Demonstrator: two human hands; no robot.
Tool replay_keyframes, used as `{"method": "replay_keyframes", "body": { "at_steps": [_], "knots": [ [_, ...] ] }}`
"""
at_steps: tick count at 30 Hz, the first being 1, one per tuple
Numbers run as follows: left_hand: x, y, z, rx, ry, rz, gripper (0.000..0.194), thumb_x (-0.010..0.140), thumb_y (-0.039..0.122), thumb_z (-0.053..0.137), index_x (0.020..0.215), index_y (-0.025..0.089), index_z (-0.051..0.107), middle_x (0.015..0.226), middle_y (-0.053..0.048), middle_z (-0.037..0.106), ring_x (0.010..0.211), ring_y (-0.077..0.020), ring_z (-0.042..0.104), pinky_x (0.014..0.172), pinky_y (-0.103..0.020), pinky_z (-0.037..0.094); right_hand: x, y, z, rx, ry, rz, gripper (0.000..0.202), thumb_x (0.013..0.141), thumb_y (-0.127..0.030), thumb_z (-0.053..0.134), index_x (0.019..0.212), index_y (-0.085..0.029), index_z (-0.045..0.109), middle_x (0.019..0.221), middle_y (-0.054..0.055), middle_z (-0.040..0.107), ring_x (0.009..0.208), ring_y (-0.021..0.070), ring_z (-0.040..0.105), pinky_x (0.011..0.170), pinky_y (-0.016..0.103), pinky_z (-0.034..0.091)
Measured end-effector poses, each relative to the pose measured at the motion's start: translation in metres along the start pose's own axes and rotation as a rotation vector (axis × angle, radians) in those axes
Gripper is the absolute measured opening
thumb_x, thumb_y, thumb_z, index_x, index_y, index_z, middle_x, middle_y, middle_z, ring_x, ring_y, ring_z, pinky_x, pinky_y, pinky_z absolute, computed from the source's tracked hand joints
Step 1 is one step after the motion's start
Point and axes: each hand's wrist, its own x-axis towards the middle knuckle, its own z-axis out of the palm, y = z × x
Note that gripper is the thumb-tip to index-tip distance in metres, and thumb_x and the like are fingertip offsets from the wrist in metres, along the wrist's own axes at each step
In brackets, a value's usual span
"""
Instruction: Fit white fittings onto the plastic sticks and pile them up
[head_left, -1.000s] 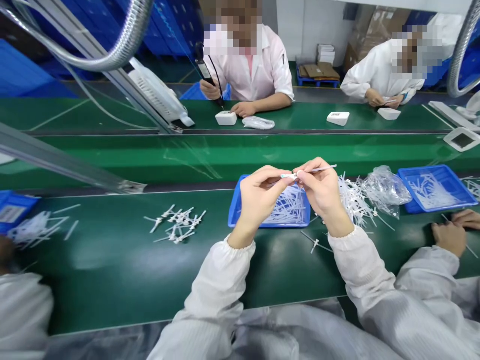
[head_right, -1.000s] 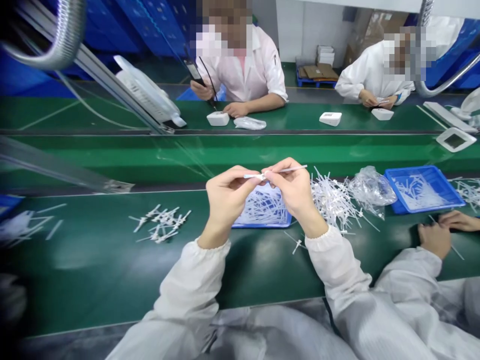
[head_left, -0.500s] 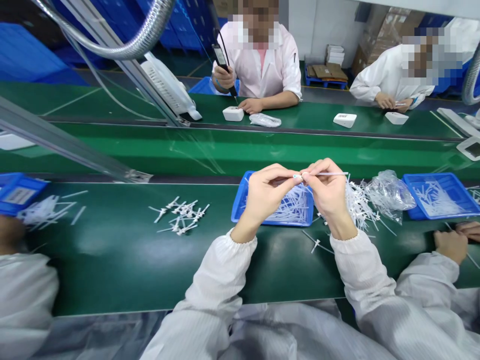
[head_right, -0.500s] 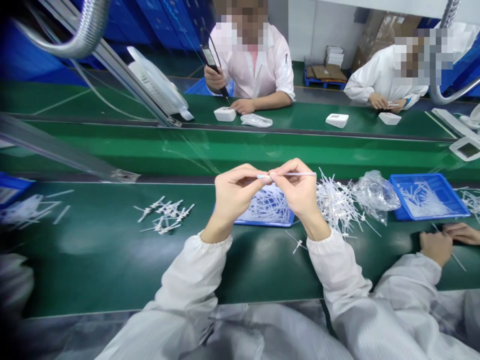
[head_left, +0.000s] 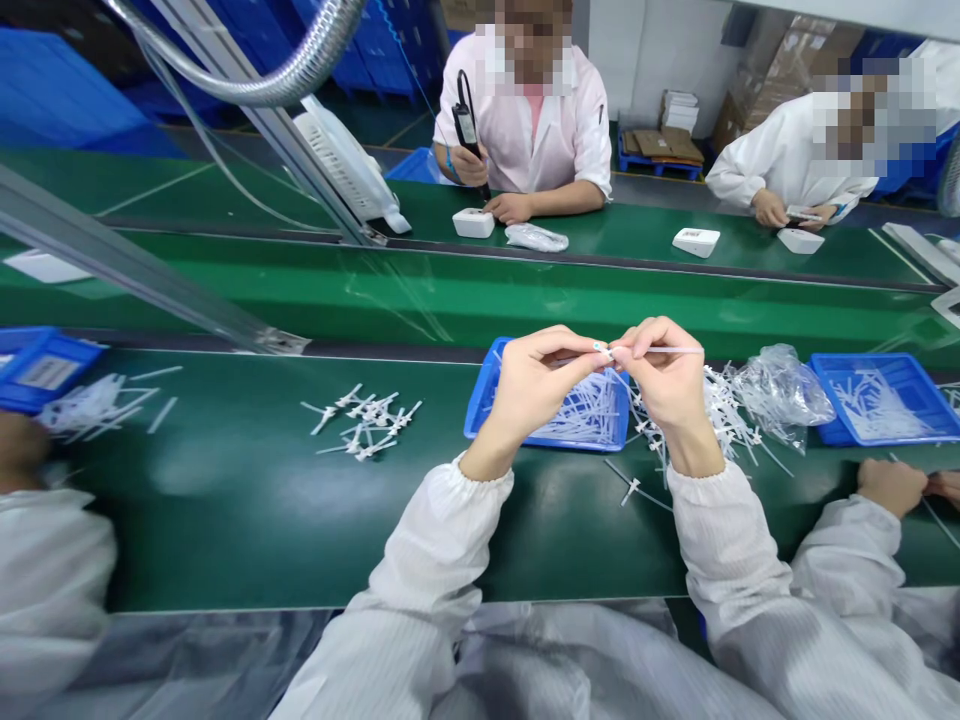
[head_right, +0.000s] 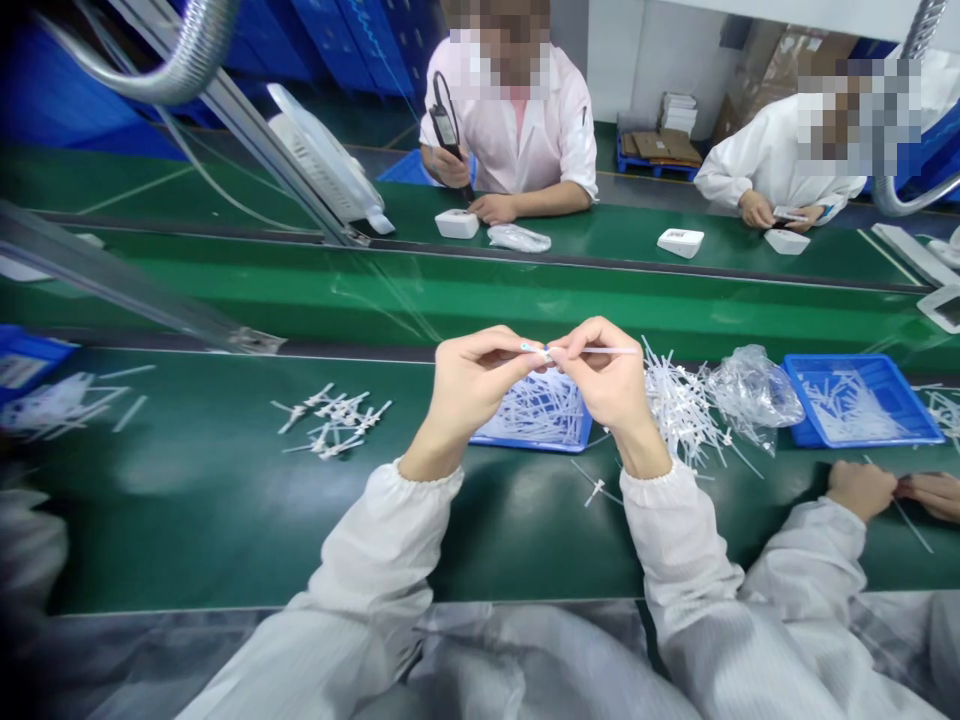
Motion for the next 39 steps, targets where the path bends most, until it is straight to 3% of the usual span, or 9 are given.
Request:
{"method": "replay_keyframes", "body": {
  "at_steps": [6,11,16,24,29,31,33,36,39],
  "knots": [
    [0.0,0.01,-0.004,0.092,-0.026,0.016,0.023,0.078,0.041,0.097,0.082,0.022,0.086,0.078,-0.005,0.08,0.071,-0.0179,0.077,0.067,-0.029,0.064,-0.002,-0.003,0.001,-0.046,-0.033,-0.093,0.029,0.086,-0.033,0.091,0.075,-0.023,0.066,0.08,0.0,0.073,0.08,0.0161,0.074,0.073,0.032,0.061],
    [0.002,0.013,-0.01,0.064,-0.062,-0.066,0.026,0.076,0.043,0.098,0.081,0.02,0.086,0.078,-0.005,0.081,0.068,-0.0195,0.078,0.069,-0.031,0.067,-0.001,0.001,0.002,0.048,-0.02,0.074,0.023,0.084,-0.033,0.093,0.088,-0.024,0.072,0.078,-0.002,0.075,0.068,0.0137,0.072,0.065,0.028,0.059],
    [0.002,0.012,-0.011,0.053,-0.08,-0.096,0.03,0.073,0.045,0.099,0.081,0.019,0.085,0.081,-0.006,0.083,0.075,-0.0226,0.081,0.074,-0.034,0.069,0.003,0.002,0.0,0.109,-0.051,0.124,0.032,0.08,-0.034,0.096,0.084,-0.023,0.067,0.079,-0.003,0.076,0.065,0.0123,0.069,0.064,0.028,0.058],
    [0.001,0.008,-0.006,-0.03,-0.031,-0.071,0.032,0.07,0.045,0.102,0.078,0.02,0.084,0.079,-0.006,0.082,0.072,-0.0225,0.08,0.071,-0.035,0.069,-0.004,0.003,0.012,0.029,0.016,-0.022,0.036,0.082,-0.039,0.093,0.077,-0.023,0.061,0.08,-0.001,0.072,0.073,0.0141,0.07,0.073,0.031,0.063],
    [-0.007,-0.002,-0.006,-0.038,-0.032,-0.131,0.037,0.077,0.051,0.096,0.086,0.017,0.083,0.079,-0.007,0.082,0.068,-0.0212,0.079,0.067,-0.033,0.067,0.0,0.0,0.002,-0.006,-0.001,0.074,0.03,0.084,-0.037,0.09,0.095,-0.024,0.066,0.083,-0.003,0.073,0.063,0.0108,0.063,0.063,0.026,0.056],
    [-0.014,-0.009,-0.022,0.045,-0.094,-0.145,0.038,0.087,0.054,0.087,0.09,0.016,0.083,0.079,-0.009,0.082,0.069,-0.0211,0.08,0.068,-0.032,0.066,0.004,-0.013,-0.019,-0.108,-0.076,0.121,0.036,0.082,-0.036,0.091,0.108,-0.026,0.07,0.084,-0.002,0.073,0.065,0.0122,0.064,0.06,0.026,0.053],
    [-0.024,-0.018,-0.055,0.19,-0.093,-0.165,0.043,0.097,0.057,0.074,0.097,0.015,0.083,0.083,-0.011,0.083,0.071,-0.0206,0.08,0.069,-0.031,0.064,0.007,-0.032,-0.049,-0.273,-0.169,0.153,0.037,0.083,-0.036,0.09,0.116,-0.027,0.074,0.086,0.0,0.072,0.071,0.0153,0.066,0.061,0.028,0.053],
    [-0.047,-0.03,-0.13,0.548,0.053,-0.232,0.046,0.103,0.056,0.063,0.11,0.016,0.083,0.096,-0.012,0.085,0.08,-0.0219,0.08,0.078,-0.032,0.062,0.005,-0.065,-0.091,-0.564,-0.237,0.191,0.044,0.083,-0.044,0.091,0.123,-0.03,0.076,0.087,0.004,0.071,0.072,0.019,0.066,0.062,0.035,0.052],
    [-0.071,-0.043,-0.207,1.114,0.131,-0.372,0.039,0.102,0.044,0.061,0.116,0.015,0.083,0.113,-0.014,0.084,0.106,-0.0292,0.078,0.102,-0.04,0.058,-0.003,-0.085,-0.104,-0.759,-0.025,0.084,0.045,0.089,-0.051,0.087,0.13,-0.037,0.075,0.083,0.005,0.064,0.067,0.0205,0.059,0.061,0.039,0.045]
  ]
}}
